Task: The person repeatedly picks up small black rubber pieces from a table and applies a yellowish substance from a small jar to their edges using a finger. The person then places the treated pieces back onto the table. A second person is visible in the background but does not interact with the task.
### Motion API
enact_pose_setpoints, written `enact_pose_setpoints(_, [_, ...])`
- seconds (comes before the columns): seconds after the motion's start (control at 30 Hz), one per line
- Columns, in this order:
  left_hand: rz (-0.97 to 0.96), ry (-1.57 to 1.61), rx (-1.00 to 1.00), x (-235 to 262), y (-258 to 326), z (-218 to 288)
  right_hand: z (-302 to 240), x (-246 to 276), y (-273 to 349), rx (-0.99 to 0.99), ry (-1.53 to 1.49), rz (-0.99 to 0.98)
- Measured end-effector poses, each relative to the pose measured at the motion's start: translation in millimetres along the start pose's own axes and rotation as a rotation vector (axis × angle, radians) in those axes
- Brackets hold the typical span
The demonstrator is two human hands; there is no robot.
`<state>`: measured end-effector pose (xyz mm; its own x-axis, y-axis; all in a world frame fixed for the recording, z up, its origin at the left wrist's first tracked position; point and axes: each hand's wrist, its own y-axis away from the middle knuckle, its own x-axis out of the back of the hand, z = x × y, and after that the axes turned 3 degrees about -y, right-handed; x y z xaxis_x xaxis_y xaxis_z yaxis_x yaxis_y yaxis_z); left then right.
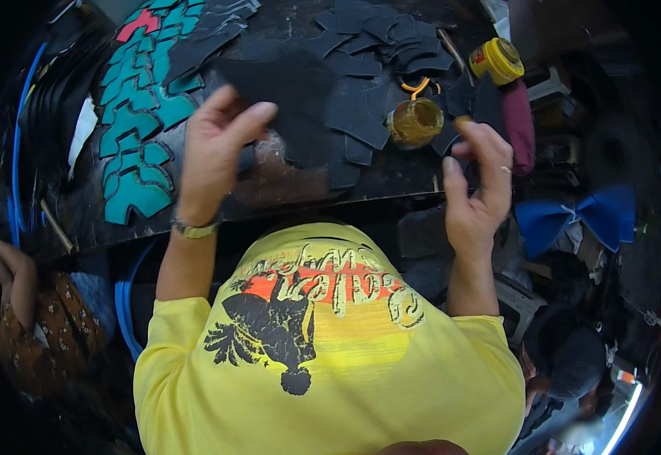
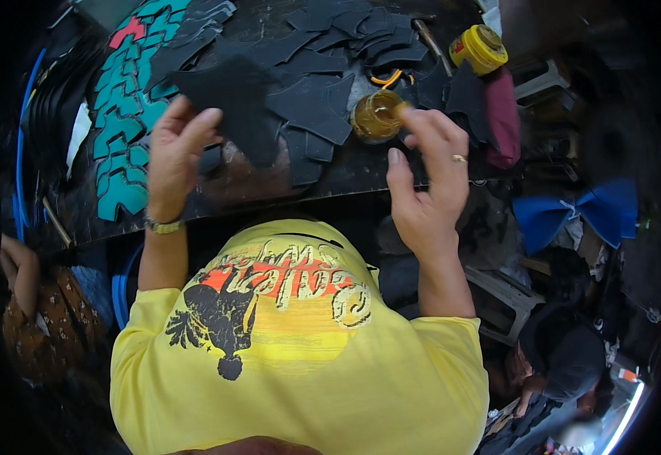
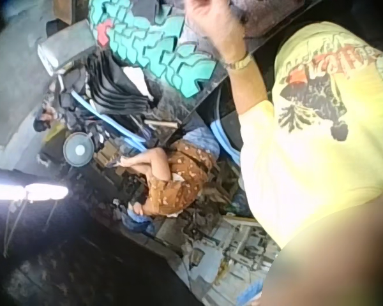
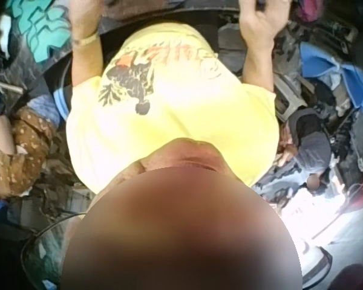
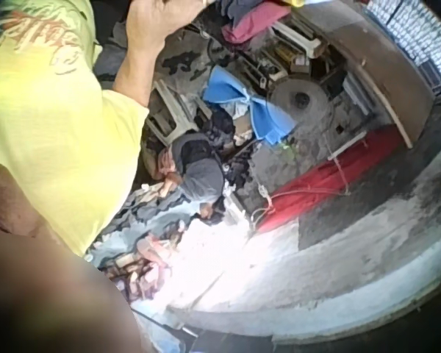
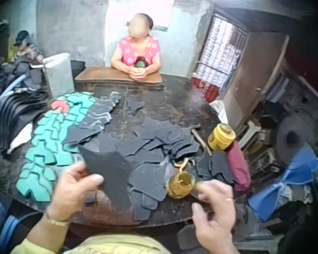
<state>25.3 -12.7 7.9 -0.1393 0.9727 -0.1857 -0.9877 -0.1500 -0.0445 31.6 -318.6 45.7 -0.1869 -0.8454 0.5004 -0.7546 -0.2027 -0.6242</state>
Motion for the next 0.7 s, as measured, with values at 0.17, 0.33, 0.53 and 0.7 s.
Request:
enact_pose_setpoints(0.17, [-0.248,0.197,0.136,-58,17,-18,-20,-21,4,-0.315,-0.609,-0.073])
enact_pose_setpoints(0.33, [-0.469,0.185,0.213,-70,29,-25,-2,-17,2,-0.405,-0.665,-0.012])
enact_pose_setpoints(0.53, [-0.12,-0.486,-0.18,-10,16,-15,114,46,-28,-0.507,-0.392,0.311])
enact_pose_setpoints(0.7, [0.22,-1.144,-0.394,53,-18,-17,138,43,-31,-0.298,0.333,0.205])
